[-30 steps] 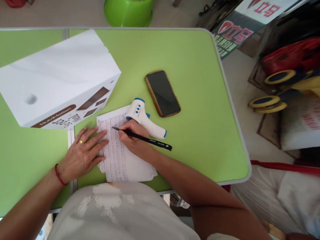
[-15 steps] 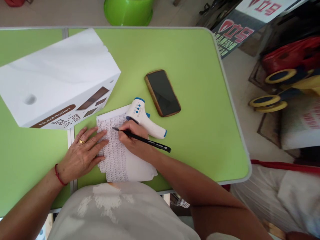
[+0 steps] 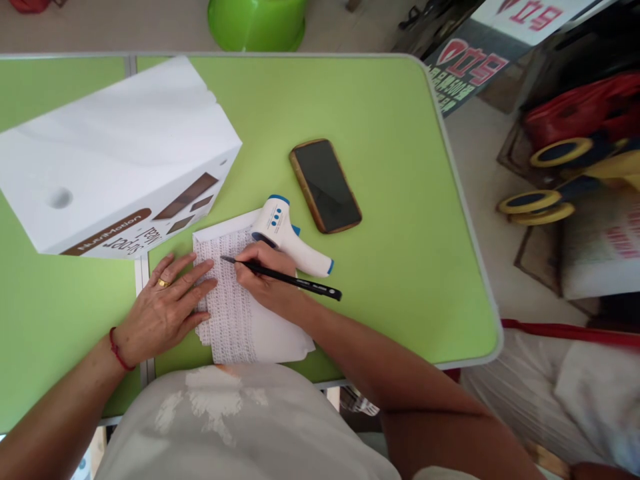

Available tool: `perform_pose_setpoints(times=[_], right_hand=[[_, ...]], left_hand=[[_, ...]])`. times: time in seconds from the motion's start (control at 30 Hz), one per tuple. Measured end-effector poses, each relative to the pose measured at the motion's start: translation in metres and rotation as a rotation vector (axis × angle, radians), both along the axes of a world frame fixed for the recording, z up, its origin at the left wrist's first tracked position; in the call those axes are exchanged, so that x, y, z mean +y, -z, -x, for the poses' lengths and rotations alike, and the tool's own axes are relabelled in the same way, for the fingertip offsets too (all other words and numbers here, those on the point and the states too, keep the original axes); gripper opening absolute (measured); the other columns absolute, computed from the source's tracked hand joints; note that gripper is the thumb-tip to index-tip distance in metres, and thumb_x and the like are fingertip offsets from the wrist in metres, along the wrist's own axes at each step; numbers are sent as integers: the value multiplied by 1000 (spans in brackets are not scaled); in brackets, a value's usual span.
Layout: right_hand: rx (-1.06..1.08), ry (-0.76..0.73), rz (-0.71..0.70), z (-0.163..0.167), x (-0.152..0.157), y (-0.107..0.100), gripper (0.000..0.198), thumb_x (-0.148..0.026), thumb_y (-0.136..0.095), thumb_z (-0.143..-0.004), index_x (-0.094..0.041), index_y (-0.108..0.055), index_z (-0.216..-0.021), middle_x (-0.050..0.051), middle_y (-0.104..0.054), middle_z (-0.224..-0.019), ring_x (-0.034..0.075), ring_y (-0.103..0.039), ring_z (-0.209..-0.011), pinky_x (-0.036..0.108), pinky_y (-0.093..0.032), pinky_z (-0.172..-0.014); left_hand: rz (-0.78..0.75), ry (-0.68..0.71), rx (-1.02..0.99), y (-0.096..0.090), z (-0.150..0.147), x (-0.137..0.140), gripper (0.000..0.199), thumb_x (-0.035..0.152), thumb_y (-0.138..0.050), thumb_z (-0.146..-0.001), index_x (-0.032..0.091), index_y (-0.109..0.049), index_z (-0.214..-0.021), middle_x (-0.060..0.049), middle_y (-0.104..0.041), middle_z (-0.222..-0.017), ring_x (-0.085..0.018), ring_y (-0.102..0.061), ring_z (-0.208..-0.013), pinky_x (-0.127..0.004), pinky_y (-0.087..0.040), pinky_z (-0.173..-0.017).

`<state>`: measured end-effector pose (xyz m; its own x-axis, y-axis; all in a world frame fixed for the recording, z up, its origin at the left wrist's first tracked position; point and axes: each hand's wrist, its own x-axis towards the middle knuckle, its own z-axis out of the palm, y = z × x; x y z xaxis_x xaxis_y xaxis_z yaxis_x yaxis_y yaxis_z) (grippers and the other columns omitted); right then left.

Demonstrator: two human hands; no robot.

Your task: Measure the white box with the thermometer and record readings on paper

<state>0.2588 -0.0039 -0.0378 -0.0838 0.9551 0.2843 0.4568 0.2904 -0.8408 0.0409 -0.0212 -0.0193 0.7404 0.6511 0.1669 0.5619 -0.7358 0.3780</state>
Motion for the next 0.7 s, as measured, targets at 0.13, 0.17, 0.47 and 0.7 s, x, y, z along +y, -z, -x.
perform_pose_setpoints(times=[0.13,0.17,0.47,0.7], right_hand=[[-12,-13,7,0,0,1,10,-15,-53,-74,-23,-50,-70,-7,-50,-56,8,-45,-48,22,-38,-48],[-16,-16,10,0,0,1,10,-15,-53,-74,-23,-50,-70,-7,-50,-56,8,-45,-48,22,-38,-48],[2,-28,-24,0,0,0,12,-11,-53,-73,-22,-49,-69,-8,-48,-55,7,-44,-47,21,-36,-46],[11,-6,-19,0,0,-1,12,-12,-53,-73,-23,-49,-68,-7,-51,-55,8,-46,-47,21,-38,-47]], left_hand=[[-20,5,14,0,0,0,35,32,-53,-96,15,-55,-128,-11,-50,-144,-33,-38,-137,-58,-30,-114],[-24,7,17,0,0,0,35,32,-53,-97,15,-55,-127,-11,-50,-144,-33,-39,-137,-58,-30,-114],[-28,17,25,-1,0,0,36,31,-52,-97,13,-55,-127,-12,-49,-144,-34,-39,-136,-59,-31,-113],[-27,13,29,-1,0,1,35,31,-52,-97,14,-55,-127,-11,-49,-144,-34,-39,-136,-58,-31,-114]])
